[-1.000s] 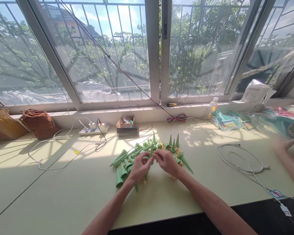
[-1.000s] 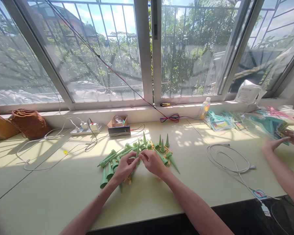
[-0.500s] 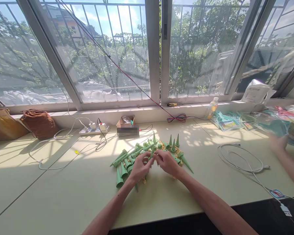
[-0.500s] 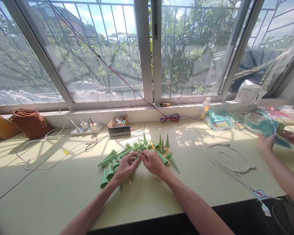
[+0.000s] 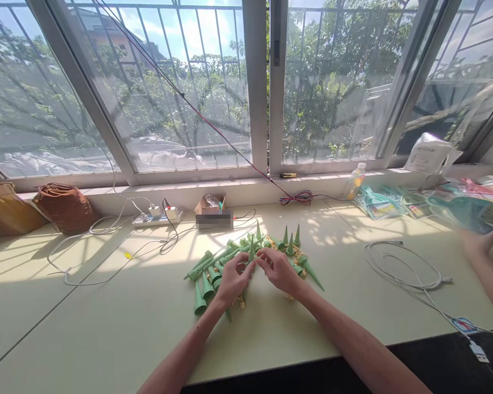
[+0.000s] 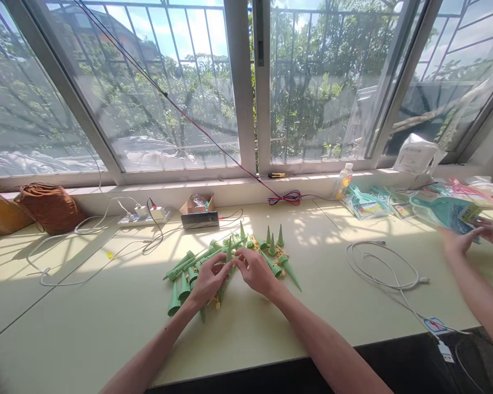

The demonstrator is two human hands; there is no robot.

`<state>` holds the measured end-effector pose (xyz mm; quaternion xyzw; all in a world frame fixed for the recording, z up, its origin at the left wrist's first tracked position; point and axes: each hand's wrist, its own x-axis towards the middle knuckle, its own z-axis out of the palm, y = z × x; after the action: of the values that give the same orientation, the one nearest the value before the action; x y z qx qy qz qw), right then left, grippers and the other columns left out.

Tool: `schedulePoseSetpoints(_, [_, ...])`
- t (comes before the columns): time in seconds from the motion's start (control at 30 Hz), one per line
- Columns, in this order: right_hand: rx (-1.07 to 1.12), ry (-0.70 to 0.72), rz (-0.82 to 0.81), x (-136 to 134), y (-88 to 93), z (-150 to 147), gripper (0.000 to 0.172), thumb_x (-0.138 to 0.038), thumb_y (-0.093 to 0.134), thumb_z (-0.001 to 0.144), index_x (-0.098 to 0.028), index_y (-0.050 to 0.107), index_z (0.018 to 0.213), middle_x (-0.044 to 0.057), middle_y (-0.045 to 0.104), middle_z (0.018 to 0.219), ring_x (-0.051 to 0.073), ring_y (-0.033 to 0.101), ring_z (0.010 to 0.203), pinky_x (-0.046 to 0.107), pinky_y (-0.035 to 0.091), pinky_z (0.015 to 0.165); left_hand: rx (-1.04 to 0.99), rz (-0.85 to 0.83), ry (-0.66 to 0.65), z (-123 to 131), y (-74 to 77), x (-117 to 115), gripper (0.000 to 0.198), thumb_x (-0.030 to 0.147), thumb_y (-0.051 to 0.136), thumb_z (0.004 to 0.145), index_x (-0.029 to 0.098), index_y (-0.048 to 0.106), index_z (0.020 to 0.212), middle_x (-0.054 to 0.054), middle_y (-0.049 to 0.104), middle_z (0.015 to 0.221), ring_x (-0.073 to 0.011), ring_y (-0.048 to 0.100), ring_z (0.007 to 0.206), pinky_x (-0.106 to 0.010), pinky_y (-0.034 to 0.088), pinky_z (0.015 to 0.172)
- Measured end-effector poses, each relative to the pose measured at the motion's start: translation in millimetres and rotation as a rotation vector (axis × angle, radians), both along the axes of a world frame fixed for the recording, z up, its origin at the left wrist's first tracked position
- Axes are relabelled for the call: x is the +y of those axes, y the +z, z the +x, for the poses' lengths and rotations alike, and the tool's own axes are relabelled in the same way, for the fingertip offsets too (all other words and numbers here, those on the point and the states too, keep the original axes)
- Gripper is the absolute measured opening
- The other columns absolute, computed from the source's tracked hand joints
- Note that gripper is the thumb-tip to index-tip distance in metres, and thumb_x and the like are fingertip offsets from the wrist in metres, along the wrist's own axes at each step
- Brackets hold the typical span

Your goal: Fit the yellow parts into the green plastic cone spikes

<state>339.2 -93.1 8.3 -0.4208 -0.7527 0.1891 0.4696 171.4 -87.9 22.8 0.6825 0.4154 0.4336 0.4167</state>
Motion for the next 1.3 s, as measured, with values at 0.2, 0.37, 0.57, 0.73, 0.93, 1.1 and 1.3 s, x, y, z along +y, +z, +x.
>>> schedulePoseSetpoints(0.2, [-0.009,-0.005,-0.009,-1.4,1.2,-0.1,0.014,-0.028,0.052,0.096,-0.018,0.06,0.099,0.003,0.065,0.078,0.014,0.057,0.063,0.023,0.041,0.059,-0.008,-0.009,0.001,-0.3,0.2,-1.2,0.032,0.048,0.06,0.084,0.016,0.061,0.089,-0.001,0.063,0.075,-0.0103,0.054,0.05,-0.02,0.042,0.042])
schedulePoseSetpoints(0.37, [-0.03,0.001,-0.04,-2.6,2.3,-0.2,0.016,-0.027,0.046,0.098,-0.018,0.06,0.098,0.001,0.063,0.069,0.014,0.056,0.059,0.023,0.04,0.058,-0.008,-0.023,0.006,0.0,1.1,-1.0,0.031,0.047,0.063,0.083,0.016,0.061,0.087,0.002,0.059,0.064,-0.0103,0.052,0.047,-0.02,0.041,0.042])
schedulePoseSetpoints(0.57, [-0.042,-0.006,-0.014,-3.0,2.3,-0.5,0.014,-0.028,0.051,0.096,-0.018,0.06,0.097,0.001,0.062,0.068,0.014,0.055,0.058,0.023,0.038,0.057,-0.005,0.0,0.01,-0.8,-0.1,0.5,0.03,0.045,0.063,0.082,0.016,0.06,0.087,0.0,0.06,0.069,-0.0094,0.051,0.047,-0.02,0.041,0.041])
schedulePoseSetpoints(0.73, [-0.046,-0.01,-0.027,-2.9,2.4,-0.4,0.017,-0.028,0.047,0.098,-0.018,0.061,0.098,0.001,0.062,0.066,0.013,0.054,0.057,0.023,0.038,0.057,-0.012,-0.007,0.01,-0.3,0.7,0.0,0.028,0.043,0.063,0.083,0.016,0.06,0.087,-0.001,0.061,0.075,-0.0091,0.052,0.049,-0.019,0.042,0.041])
schedulePoseSetpoints(0.93, [-0.045,-0.008,-0.027,-3.3,3.0,-0.3,0.017,-0.027,0.047,0.098,-0.018,0.06,0.097,0.002,0.062,0.069,0.014,0.056,0.06,0.023,0.039,0.059,-0.005,-0.013,0.007,-0.7,0.2,-0.4,0.028,0.043,0.063,0.083,0.016,0.061,0.088,0.001,0.058,0.066,-0.0087,0.049,0.046,-0.019,0.04,0.039])
schedulePoseSetpoints(1.1, [-0.051,-0.009,-0.025,-3.6,3.1,-0.8,0.016,-0.028,0.049,0.097,-0.018,0.06,0.097,0.002,0.064,0.069,0.014,0.057,0.06,0.023,0.039,0.058,-0.004,0.004,0.015,-1.6,0.1,0.1,0.03,0.046,0.063,0.083,0.016,0.06,0.085,0.001,0.059,0.07,-0.0091,0.051,0.047,-0.02,0.041,0.041])
schedulePoseSetpoints(1.3, [-0.059,0.003,-0.034,-4.1,4.1,-1.0,0.018,-0.026,0.044,0.099,-0.018,0.061,0.097,0.001,0.062,0.064,0.014,0.056,0.056,0.023,0.039,0.057,0.004,0.016,0.006,-1.1,1.9,-0.4,0.029,0.045,0.063,0.082,0.017,0.061,0.084,-0.001,0.06,0.076,-0.0096,0.053,0.05,-0.02,0.042,0.043])
